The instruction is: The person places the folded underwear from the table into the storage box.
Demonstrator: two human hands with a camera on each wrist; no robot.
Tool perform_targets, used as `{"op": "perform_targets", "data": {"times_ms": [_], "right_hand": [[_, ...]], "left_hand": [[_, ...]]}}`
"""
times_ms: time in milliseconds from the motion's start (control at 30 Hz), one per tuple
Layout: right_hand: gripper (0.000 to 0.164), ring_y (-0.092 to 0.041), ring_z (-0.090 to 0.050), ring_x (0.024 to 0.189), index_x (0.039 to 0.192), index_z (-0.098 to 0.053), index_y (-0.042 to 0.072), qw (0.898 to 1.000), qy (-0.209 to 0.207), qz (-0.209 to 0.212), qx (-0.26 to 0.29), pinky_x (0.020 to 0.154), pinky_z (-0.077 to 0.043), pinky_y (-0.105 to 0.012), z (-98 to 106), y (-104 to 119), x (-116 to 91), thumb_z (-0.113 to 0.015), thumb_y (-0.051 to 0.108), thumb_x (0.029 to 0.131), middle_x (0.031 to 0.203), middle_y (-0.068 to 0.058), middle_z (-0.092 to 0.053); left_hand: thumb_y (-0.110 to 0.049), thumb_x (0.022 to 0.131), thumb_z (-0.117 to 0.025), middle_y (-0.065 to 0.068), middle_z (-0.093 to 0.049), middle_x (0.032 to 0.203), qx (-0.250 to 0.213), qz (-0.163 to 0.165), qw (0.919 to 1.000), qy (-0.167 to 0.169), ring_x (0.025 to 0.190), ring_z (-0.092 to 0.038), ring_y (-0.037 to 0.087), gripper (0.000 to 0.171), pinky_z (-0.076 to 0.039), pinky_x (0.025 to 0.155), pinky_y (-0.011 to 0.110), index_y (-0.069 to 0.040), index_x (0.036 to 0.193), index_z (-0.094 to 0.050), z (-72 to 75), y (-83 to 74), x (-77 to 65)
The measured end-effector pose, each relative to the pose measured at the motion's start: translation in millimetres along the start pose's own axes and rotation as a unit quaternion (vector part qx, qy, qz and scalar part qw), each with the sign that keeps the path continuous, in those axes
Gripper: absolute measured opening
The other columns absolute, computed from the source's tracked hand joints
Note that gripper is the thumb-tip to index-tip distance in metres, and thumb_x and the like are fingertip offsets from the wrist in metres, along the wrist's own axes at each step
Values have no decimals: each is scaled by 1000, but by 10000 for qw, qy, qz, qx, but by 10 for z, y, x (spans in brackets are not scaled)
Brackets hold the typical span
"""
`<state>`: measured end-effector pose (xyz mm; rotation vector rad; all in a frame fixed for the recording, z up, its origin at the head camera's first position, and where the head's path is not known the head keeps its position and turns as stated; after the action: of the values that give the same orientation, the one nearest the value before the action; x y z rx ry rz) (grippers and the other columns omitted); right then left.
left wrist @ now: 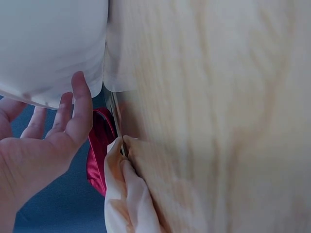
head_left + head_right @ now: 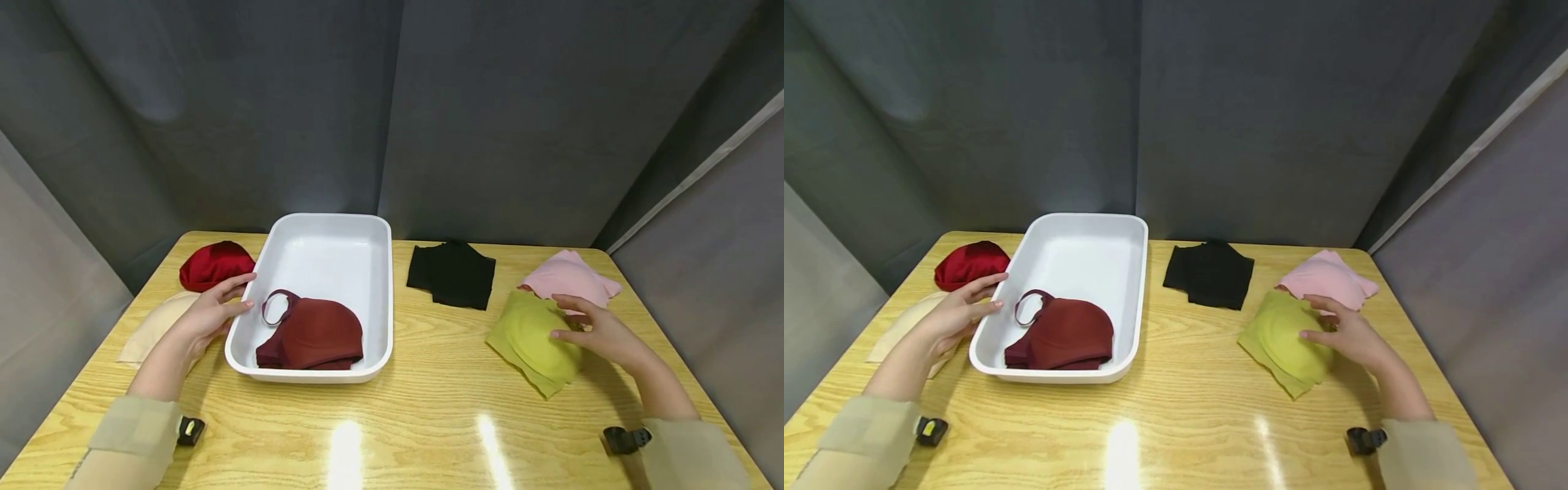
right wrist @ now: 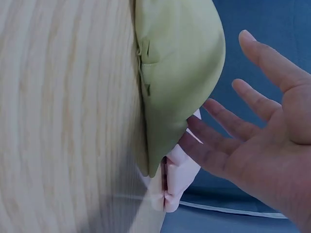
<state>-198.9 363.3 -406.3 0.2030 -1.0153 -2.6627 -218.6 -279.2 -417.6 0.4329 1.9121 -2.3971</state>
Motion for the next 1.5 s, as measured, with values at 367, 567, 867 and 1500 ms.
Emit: {"op": "perform_targets", "data": {"times_ms": [367, 567, 867, 1500], "right_hand": [[82, -58, -22, 129, 146, -22, -3, 9955, 476, -609, 549, 101, -25, -65, -76, -67, 72, -70, 24, 85, 143, -39, -19], [86, -56, -34, 124, 146, -20, -2, 9968, 460, -560, 341, 95, -38, -59, -105, -60, 103, -73, 25, 84, 135, -39, -32], [99, -56, -24, 129, 149, -3, 4, 9943, 560, -667, 620, 99, -32, -61, -137, -72, 133, -74, 21, 82, 138, -43, -23], [95, -52, -36, 122, 145, -12, 2, 9974, 544, -389, 273, 92, -40, -56, -178, -47, 151, -77, 22, 79, 133, -39, -31]], "left_hand": [[-16, 95, -57, 20, -33, 142, 27, 46, 10000, -20, 115, -46, 29, 62, -51, 84, 31, -18, 149, -28, -1, -10, -4], [-17, 94, -57, 19, -33, 142, 28, 76, 10000, -2, 114, -45, 29, 63, -51, 83, 30, -19, 149, -27, 4, -4, 2], [-15, 94, -58, 20, -34, 140, 29, -32, 10000, 12, 107, -51, 24, 63, -52, 81, 30, -16, 149, -27, -2, -14, 0], [-14, 95, -57, 19, -34, 140, 18, 43, 10000, 0, 108, -50, 23, 62, -52, 81, 29, -17, 149, -28, 10, -6, 6]]}}
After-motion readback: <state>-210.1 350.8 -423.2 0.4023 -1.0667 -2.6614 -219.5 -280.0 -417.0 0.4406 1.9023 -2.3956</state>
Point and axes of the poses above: each hand's wrist, its own x-axis towards the middle knuckle, its own z-axis out of the back of the hand, y = z × x, the point moved 1 cm from there along x, towards the middle knuckle
